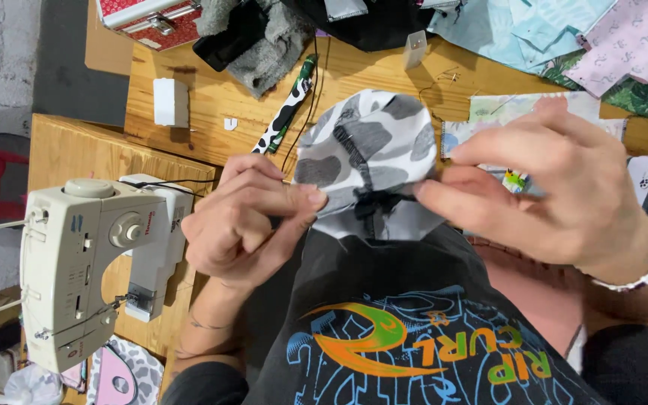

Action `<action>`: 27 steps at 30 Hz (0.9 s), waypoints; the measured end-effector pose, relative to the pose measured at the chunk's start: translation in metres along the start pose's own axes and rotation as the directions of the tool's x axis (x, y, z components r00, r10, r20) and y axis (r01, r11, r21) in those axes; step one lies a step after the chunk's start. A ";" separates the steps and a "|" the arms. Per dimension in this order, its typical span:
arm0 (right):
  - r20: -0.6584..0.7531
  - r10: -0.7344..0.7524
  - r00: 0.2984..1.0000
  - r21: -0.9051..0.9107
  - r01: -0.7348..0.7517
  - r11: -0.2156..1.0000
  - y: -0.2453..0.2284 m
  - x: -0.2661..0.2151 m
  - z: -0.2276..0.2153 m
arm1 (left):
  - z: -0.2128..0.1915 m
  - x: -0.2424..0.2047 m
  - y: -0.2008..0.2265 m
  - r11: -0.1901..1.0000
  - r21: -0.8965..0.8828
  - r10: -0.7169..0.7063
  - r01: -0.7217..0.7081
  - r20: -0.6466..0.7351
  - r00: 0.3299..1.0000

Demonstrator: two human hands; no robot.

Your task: Trimming excess fabric from a sewn piece using scissors

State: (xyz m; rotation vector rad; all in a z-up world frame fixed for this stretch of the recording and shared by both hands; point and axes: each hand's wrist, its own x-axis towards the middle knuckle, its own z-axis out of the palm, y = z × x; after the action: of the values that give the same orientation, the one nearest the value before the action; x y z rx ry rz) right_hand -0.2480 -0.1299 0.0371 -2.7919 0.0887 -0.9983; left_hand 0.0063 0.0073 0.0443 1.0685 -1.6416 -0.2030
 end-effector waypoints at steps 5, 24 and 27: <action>0.146 0.013 0.989 -0.454 0.055 0.889 -0.005 0.021 -0.004 | -0.004 0.020 0.007 0.999 0.040 -0.007 0.001 0.152 0.988; 0.078 0.015 0.997 0.011 -0.016 1.000 0.013 0.034 -0.011 | -0.011 0.023 -0.011 0.989 0.043 -0.146 0.145 0.043 0.988; -0.077 0.224 0.972 0.289 -0.193 0.938 0.013 0.012 0.005 | -0.009 0.023 -0.012 0.985 0.028 -0.173 0.172 0.011 0.985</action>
State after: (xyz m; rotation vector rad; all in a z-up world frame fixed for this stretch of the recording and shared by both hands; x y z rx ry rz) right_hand -0.2354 -0.1437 0.0386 -2.4138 0.2339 -1.0215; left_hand 0.0213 -0.0128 0.0560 1.2332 -1.5675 -0.3034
